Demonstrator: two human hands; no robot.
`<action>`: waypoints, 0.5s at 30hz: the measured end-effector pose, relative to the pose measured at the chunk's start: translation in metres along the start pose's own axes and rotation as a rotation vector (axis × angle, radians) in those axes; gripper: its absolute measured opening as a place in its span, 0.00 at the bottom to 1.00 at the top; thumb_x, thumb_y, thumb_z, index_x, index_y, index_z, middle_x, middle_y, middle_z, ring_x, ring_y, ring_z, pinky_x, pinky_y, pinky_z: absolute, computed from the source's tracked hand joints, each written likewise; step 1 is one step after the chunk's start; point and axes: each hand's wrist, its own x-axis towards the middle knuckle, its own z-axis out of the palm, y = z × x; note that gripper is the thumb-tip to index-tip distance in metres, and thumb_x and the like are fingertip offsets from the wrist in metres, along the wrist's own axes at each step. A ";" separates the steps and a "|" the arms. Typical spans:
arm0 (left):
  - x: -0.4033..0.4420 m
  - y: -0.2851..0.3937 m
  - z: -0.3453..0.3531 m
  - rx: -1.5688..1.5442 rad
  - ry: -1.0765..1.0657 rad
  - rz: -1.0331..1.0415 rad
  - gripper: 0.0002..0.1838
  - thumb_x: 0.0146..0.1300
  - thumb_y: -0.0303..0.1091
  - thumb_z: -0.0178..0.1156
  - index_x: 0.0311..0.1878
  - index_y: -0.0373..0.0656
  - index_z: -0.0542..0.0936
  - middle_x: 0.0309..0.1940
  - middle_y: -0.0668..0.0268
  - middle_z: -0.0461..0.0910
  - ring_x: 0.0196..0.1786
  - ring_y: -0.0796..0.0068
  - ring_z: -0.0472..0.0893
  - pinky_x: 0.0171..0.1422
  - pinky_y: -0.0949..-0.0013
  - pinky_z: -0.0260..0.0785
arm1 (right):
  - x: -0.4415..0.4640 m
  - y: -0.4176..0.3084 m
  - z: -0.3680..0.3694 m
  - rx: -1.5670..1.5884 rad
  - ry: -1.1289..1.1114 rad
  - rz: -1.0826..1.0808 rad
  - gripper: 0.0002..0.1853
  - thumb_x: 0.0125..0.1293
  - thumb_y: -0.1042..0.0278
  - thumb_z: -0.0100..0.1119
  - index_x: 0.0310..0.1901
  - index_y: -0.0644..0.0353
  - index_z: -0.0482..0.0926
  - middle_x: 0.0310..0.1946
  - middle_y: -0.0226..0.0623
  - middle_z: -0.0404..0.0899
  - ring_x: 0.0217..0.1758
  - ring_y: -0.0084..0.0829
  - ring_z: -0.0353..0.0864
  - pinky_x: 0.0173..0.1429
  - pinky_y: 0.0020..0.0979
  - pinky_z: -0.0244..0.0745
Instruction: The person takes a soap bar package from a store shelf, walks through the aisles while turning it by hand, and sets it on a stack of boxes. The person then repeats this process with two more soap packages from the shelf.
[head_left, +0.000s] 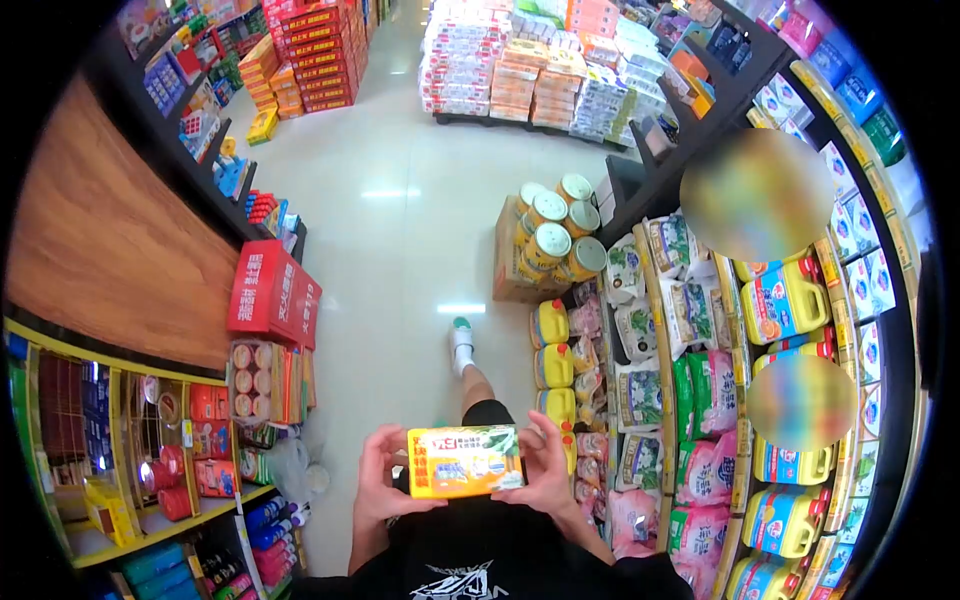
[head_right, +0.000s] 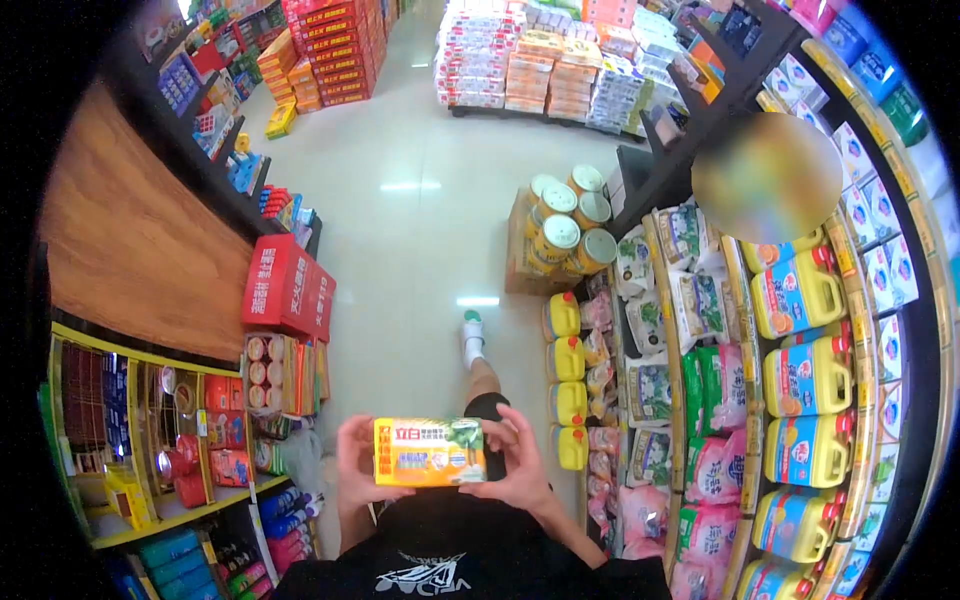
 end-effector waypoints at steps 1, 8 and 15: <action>0.004 -0.003 -0.004 0.046 -0.029 0.008 0.57 0.32 0.32 0.84 0.66 0.38 0.58 0.50 0.57 0.76 0.52 0.69 0.79 0.52 0.67 0.73 | 0.004 -0.002 -0.001 -0.025 -0.011 -0.027 0.63 0.33 0.68 0.84 0.70 0.58 0.48 0.58 0.41 0.73 0.54 0.26 0.70 0.57 0.28 0.59; 0.048 -0.019 -0.013 -0.129 0.169 -0.150 0.62 0.30 0.33 0.84 0.69 0.36 0.54 0.51 0.58 0.75 0.52 0.67 0.78 0.59 0.63 0.70 | 0.076 0.022 0.000 -0.017 -0.124 0.004 0.63 0.33 0.68 0.85 0.69 0.59 0.48 0.56 0.42 0.74 0.57 0.29 0.71 0.61 0.32 0.60; 0.139 -0.025 -0.049 -0.061 0.149 -0.054 0.60 0.33 0.32 0.83 0.68 0.35 0.52 0.50 0.57 0.75 0.51 0.64 0.79 0.57 0.63 0.72 | 0.175 0.026 0.010 0.159 -0.078 0.135 0.63 0.31 0.74 0.85 0.68 0.61 0.49 0.56 0.40 0.72 0.60 0.32 0.70 0.68 0.36 0.63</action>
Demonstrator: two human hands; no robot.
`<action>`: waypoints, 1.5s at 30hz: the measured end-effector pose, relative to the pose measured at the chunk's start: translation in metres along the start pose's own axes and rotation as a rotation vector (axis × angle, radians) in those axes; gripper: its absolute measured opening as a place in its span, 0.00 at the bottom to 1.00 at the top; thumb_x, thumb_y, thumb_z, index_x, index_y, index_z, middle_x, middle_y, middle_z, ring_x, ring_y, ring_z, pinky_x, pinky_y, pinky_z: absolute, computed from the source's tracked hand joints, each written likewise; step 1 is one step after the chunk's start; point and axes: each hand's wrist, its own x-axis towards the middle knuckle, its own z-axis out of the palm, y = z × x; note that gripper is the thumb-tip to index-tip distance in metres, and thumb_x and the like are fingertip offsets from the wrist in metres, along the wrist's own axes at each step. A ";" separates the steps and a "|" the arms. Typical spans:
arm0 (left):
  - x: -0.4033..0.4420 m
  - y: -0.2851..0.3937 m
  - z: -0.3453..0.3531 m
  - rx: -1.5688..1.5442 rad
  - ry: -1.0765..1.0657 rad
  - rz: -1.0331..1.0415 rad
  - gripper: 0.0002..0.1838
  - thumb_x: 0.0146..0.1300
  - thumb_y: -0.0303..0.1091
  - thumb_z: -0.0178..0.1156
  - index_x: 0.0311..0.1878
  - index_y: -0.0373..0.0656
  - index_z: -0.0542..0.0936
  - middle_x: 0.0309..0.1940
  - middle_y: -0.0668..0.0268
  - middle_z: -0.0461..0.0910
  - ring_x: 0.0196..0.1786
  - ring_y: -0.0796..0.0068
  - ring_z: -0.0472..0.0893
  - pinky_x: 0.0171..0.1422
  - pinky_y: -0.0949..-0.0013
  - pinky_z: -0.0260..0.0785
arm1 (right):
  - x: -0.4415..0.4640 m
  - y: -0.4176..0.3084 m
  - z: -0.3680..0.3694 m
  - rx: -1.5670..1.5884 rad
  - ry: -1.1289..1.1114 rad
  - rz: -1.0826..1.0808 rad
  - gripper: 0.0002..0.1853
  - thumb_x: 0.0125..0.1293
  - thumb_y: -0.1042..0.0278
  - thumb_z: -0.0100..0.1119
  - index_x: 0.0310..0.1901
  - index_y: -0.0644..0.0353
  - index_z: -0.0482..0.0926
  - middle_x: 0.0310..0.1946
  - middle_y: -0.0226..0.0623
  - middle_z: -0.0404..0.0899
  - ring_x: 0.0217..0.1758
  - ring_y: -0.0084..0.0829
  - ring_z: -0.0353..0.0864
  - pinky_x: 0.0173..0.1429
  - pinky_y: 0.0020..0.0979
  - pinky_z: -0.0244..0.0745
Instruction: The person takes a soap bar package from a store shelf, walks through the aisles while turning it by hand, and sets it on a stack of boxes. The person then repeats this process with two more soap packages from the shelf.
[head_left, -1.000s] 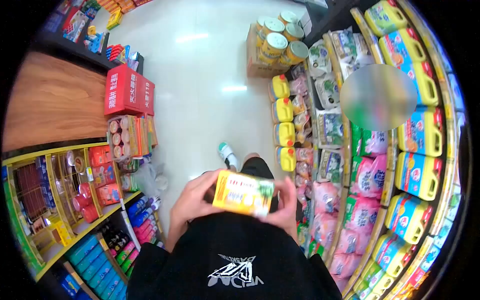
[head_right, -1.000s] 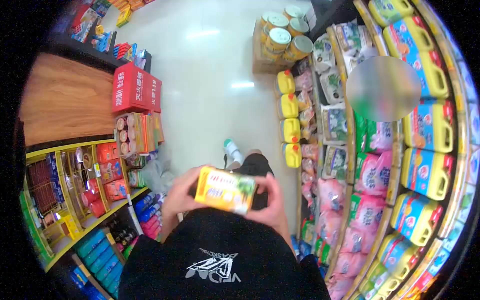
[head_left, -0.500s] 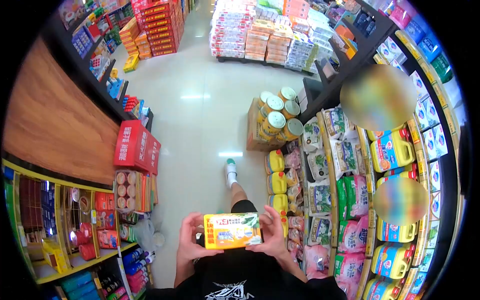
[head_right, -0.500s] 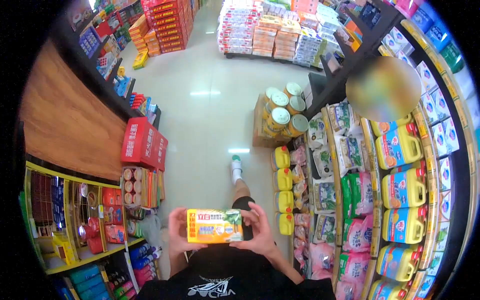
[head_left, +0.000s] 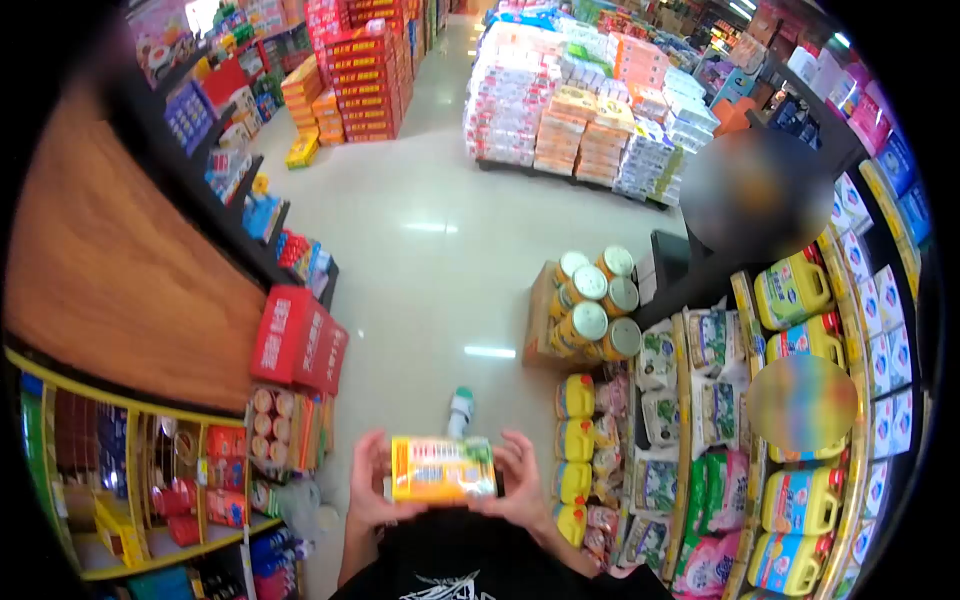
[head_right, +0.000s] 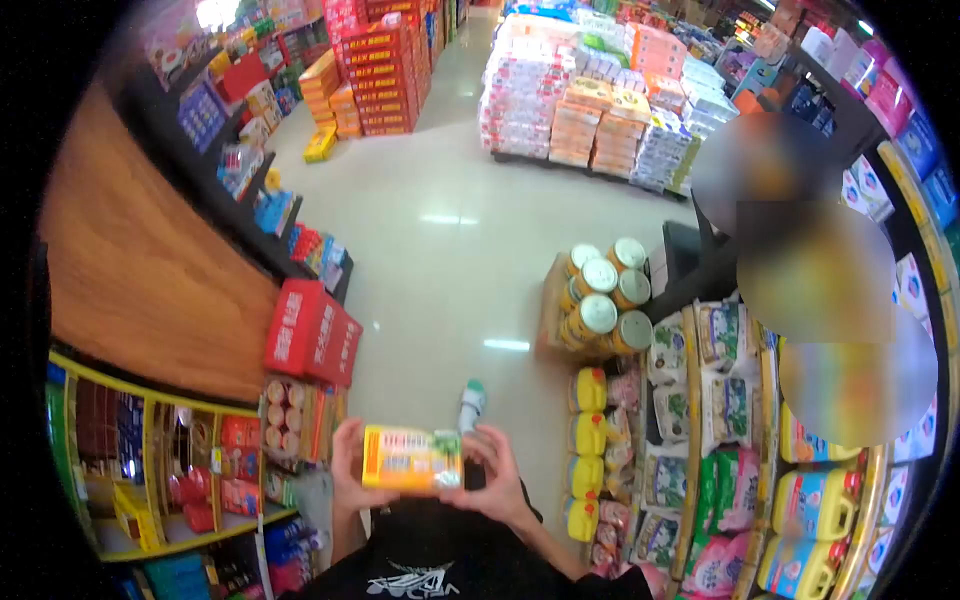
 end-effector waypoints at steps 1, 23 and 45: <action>0.009 -0.003 -0.004 -0.051 -0.083 0.116 0.61 0.33 0.31 0.82 0.69 0.35 0.51 0.50 0.57 0.75 0.52 0.65 0.78 0.57 0.63 0.72 | 0.008 -0.003 -0.006 -0.046 -0.074 -0.097 0.63 0.30 0.73 0.85 0.68 0.60 0.48 0.56 0.39 0.72 0.60 0.32 0.71 0.67 0.36 0.64; 0.262 -0.033 -0.039 -0.006 -0.169 -0.033 0.61 0.33 0.25 0.82 0.70 0.36 0.51 0.49 0.53 0.73 0.49 0.66 0.81 0.45 0.71 0.77 | 0.237 -0.012 -0.026 -0.039 0.123 -0.134 0.61 0.33 0.68 0.84 0.67 0.63 0.50 0.50 0.39 0.77 0.62 0.30 0.71 0.70 0.34 0.57; 0.537 -0.034 -0.218 -0.147 -0.099 -0.053 0.66 0.32 0.23 0.81 0.74 0.40 0.46 0.53 0.62 0.67 0.47 0.71 0.81 0.42 0.74 0.76 | 0.579 -0.021 0.068 -0.280 -0.068 -0.069 0.62 0.33 0.68 0.85 0.69 0.62 0.48 0.50 0.36 0.78 0.58 0.27 0.69 0.66 0.33 0.57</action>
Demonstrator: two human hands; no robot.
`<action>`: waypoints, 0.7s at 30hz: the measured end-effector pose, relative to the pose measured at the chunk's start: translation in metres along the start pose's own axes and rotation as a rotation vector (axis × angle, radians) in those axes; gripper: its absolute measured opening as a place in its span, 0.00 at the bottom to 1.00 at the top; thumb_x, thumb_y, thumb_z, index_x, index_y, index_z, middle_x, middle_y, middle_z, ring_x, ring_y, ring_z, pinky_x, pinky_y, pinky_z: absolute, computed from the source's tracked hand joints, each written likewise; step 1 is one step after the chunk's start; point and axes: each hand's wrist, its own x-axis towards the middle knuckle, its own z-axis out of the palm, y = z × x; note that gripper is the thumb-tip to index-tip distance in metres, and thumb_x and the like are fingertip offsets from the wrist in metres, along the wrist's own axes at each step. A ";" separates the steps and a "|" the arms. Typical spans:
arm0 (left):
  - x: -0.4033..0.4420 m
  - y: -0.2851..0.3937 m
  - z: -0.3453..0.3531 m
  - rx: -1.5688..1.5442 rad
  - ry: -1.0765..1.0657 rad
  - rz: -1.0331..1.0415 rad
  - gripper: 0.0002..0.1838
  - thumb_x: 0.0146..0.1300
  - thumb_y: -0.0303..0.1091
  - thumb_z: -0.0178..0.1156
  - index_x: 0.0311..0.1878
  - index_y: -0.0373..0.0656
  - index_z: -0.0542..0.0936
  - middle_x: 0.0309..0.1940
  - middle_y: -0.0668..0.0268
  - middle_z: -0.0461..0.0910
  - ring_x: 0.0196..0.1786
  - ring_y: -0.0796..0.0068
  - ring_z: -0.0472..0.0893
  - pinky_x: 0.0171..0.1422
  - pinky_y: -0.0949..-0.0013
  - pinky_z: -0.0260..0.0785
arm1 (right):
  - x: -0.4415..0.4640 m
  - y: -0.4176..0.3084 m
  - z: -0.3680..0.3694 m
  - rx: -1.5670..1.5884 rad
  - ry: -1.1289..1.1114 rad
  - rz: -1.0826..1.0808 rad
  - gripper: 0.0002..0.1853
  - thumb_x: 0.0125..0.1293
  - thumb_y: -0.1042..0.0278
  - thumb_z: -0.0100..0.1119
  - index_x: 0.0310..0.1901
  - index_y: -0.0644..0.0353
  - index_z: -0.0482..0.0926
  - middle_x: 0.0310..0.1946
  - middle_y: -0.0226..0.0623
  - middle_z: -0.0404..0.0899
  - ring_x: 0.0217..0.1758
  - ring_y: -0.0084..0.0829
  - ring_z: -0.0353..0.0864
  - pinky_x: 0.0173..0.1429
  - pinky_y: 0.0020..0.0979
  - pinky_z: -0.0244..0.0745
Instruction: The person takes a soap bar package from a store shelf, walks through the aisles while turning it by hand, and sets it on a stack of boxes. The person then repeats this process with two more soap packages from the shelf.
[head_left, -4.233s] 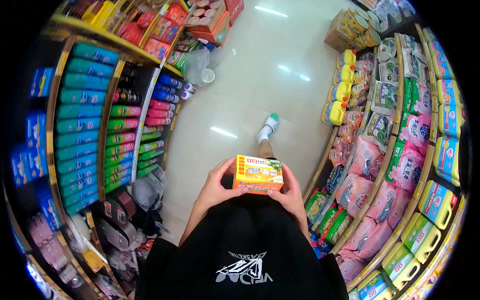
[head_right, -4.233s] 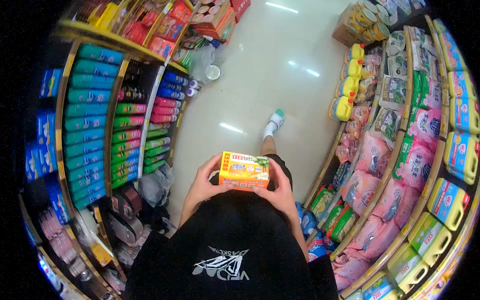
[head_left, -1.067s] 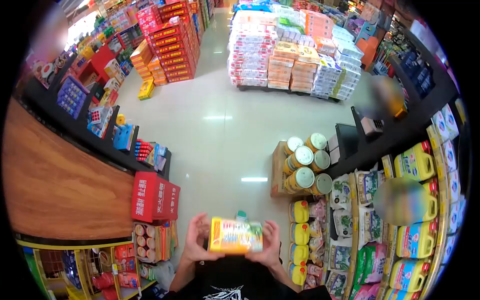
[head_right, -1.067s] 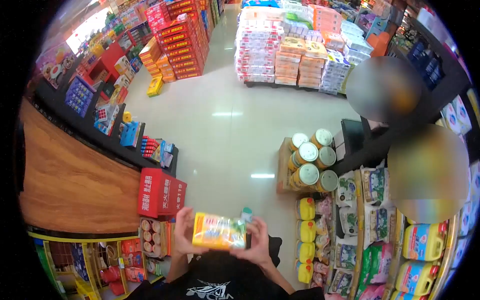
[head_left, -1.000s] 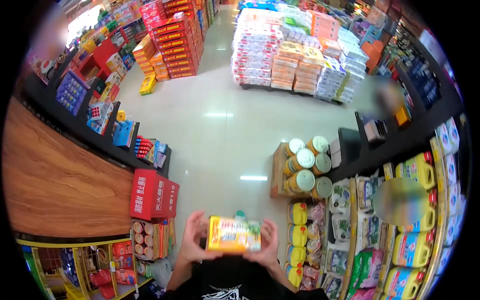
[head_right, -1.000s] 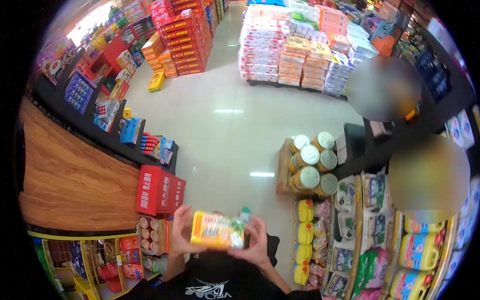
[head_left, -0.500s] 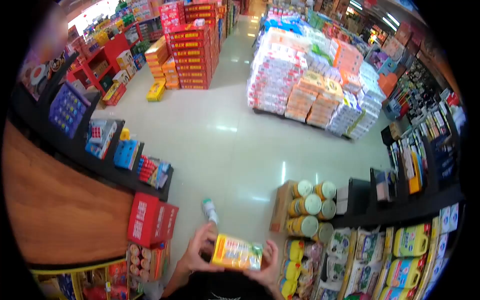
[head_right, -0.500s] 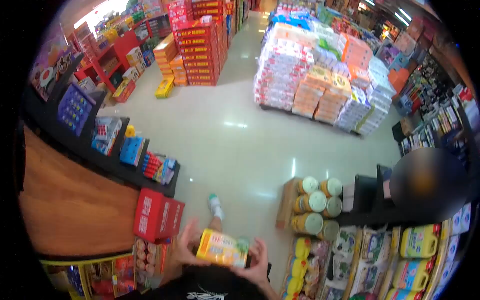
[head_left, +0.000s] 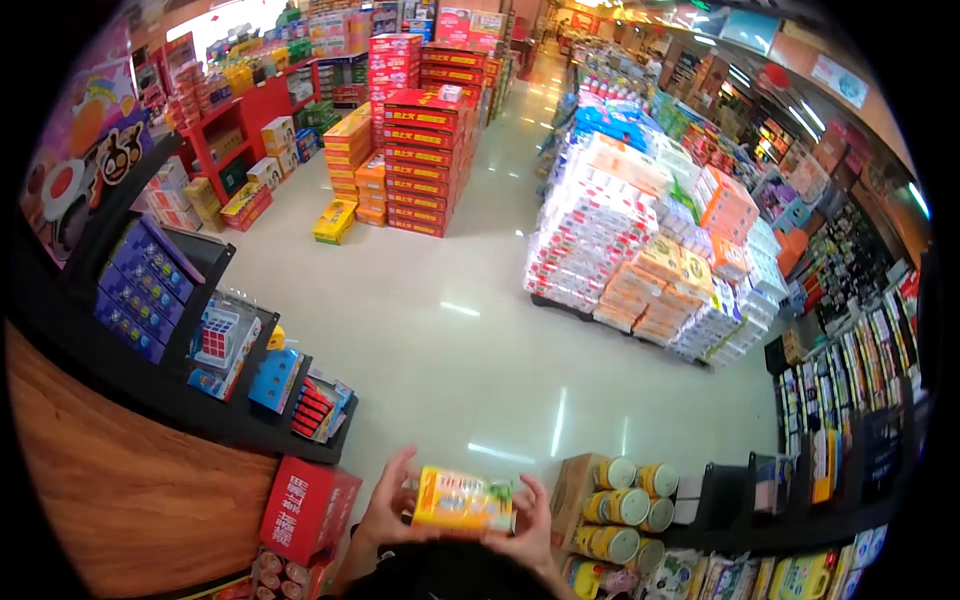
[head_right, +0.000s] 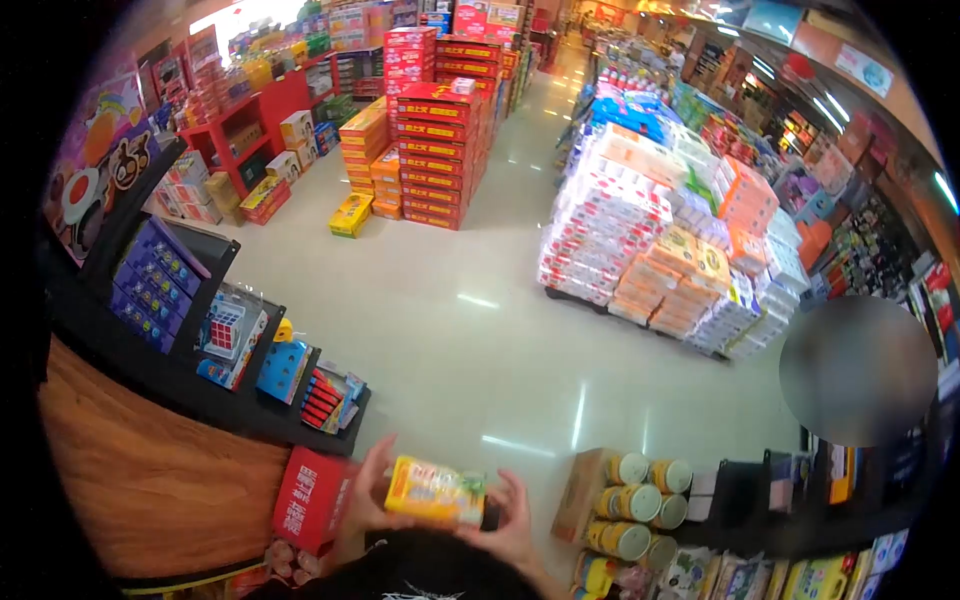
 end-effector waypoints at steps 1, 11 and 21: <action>0.002 0.009 -0.006 0.023 -0.053 0.086 0.66 0.33 0.22 0.81 0.74 0.39 0.46 0.54 0.61 0.67 0.47 0.71 0.81 0.42 0.73 0.77 | 0.003 -0.012 0.005 -0.041 -0.039 -0.105 0.62 0.35 0.68 0.84 0.69 0.62 0.47 0.48 0.36 0.79 0.56 0.25 0.69 0.66 0.32 0.57; 0.043 -0.009 -0.053 0.019 0.030 -0.159 0.50 0.43 0.29 0.78 0.69 0.35 0.58 0.54 0.62 0.70 0.52 0.72 0.77 0.40 0.75 0.79 | 0.067 0.021 0.023 0.156 0.000 0.096 0.56 0.43 0.73 0.80 0.68 0.64 0.48 0.55 0.44 0.73 0.57 0.32 0.72 0.66 0.36 0.64; 0.135 -0.026 -0.080 0.118 0.041 -0.217 0.44 0.47 0.31 0.76 0.67 0.38 0.63 0.54 0.63 0.71 0.53 0.74 0.76 0.41 0.74 0.79 | 0.155 0.030 0.014 0.238 -0.009 0.181 0.46 0.50 0.77 0.74 0.67 0.65 0.54 0.59 0.44 0.69 0.63 0.33 0.70 0.69 0.36 0.62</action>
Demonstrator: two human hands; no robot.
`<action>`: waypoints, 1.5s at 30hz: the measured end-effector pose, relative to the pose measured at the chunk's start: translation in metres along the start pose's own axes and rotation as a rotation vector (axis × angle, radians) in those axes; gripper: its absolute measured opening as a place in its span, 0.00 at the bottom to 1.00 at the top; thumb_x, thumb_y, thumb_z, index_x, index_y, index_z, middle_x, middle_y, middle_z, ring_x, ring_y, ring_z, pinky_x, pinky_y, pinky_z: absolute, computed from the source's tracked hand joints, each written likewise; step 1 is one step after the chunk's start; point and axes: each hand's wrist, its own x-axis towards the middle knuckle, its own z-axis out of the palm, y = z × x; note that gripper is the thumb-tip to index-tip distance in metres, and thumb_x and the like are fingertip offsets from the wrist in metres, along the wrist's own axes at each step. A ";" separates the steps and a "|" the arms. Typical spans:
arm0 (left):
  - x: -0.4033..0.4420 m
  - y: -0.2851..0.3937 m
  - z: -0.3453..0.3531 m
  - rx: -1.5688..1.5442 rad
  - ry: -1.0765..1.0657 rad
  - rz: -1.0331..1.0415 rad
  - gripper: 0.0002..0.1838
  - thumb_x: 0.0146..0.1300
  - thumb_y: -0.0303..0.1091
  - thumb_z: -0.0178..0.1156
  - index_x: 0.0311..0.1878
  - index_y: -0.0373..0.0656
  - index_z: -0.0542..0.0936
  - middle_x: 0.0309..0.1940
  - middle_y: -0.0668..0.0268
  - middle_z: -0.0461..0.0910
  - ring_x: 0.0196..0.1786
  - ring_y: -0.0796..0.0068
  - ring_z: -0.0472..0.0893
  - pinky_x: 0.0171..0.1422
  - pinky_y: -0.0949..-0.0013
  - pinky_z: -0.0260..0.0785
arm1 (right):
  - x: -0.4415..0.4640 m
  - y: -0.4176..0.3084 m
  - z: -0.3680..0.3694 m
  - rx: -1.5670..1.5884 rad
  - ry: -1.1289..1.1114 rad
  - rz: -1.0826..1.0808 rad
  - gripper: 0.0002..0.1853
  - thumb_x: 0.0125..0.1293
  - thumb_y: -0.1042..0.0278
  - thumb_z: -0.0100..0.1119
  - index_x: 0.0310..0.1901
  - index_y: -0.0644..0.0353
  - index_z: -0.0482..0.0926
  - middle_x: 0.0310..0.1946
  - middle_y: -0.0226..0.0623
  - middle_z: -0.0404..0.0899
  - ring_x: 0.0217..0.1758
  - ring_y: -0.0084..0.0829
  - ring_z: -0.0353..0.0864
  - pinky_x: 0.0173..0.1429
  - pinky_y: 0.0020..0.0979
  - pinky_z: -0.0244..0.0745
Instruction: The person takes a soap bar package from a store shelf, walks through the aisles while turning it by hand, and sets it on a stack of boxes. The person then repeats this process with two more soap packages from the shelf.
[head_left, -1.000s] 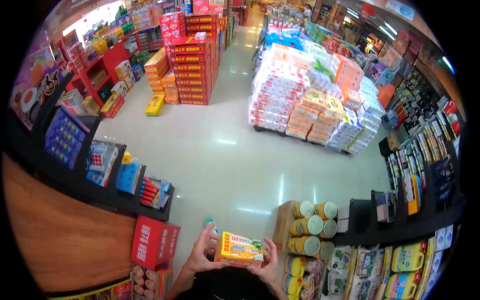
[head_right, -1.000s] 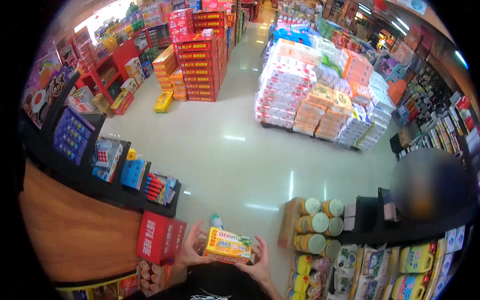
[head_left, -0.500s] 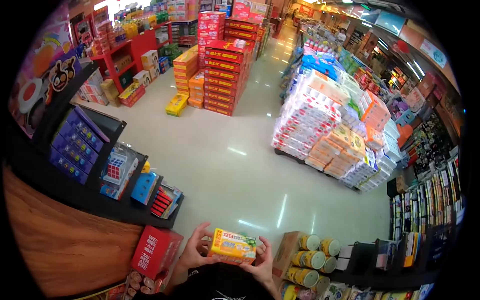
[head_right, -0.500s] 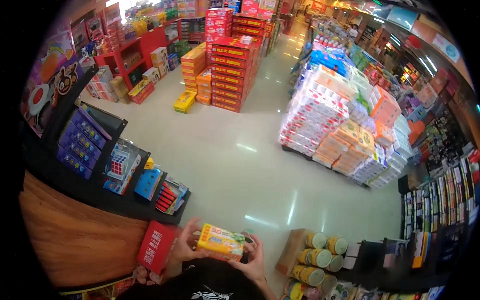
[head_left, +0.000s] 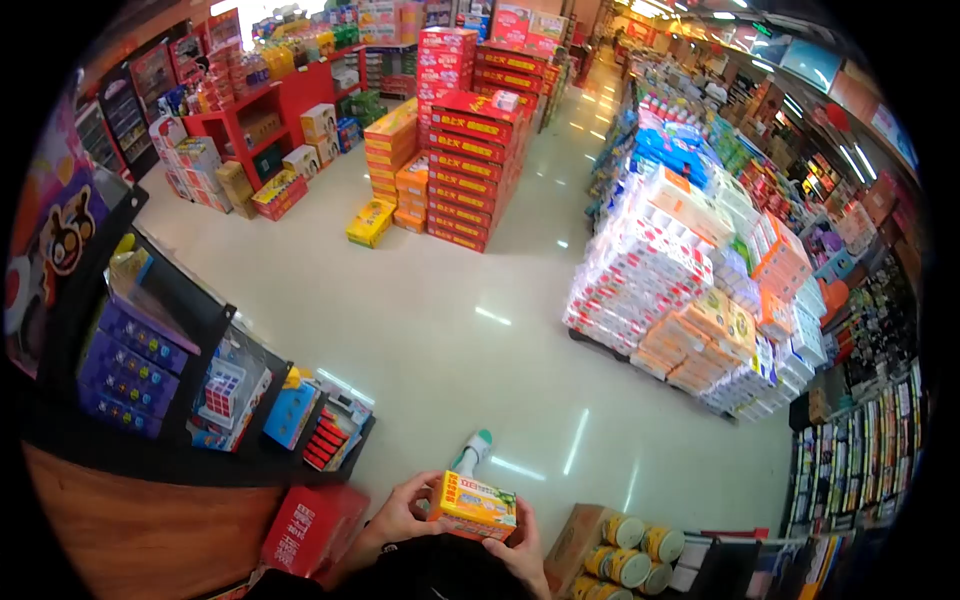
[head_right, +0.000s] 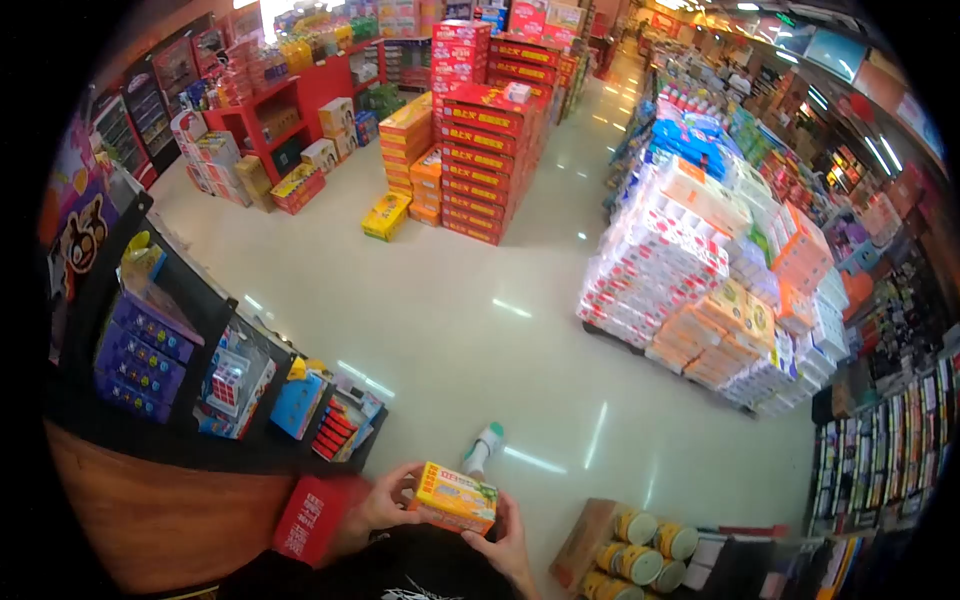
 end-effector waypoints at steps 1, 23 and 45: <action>0.011 0.006 -0.001 0.015 0.006 -0.020 0.44 0.47 0.31 0.76 0.67 0.39 0.63 0.54 0.64 0.71 0.52 0.74 0.76 0.41 0.74 0.79 | 0.011 -0.002 -0.001 0.021 0.001 0.033 0.45 0.50 0.77 0.74 0.67 0.65 0.55 0.60 0.43 0.69 0.63 0.33 0.69 0.69 0.37 0.62; 0.252 0.045 -0.042 0.078 0.042 0.187 0.42 0.51 0.31 0.74 0.67 0.37 0.61 0.56 0.64 0.69 0.57 0.74 0.73 0.41 0.75 0.79 | 0.287 -0.052 -0.069 0.014 -0.197 0.027 0.43 0.43 0.71 0.79 0.61 0.64 0.66 0.53 0.41 0.74 0.56 0.34 0.75 0.60 0.36 0.73; 0.483 0.137 -0.256 0.127 0.218 0.055 0.43 0.51 0.37 0.74 0.67 0.38 0.62 0.57 0.61 0.69 0.55 0.71 0.75 0.40 0.70 0.80 | 0.610 -0.048 0.046 0.255 -0.239 0.041 0.47 0.50 0.60 0.77 0.66 0.65 0.58 0.60 0.41 0.69 0.64 0.34 0.70 0.68 0.39 0.65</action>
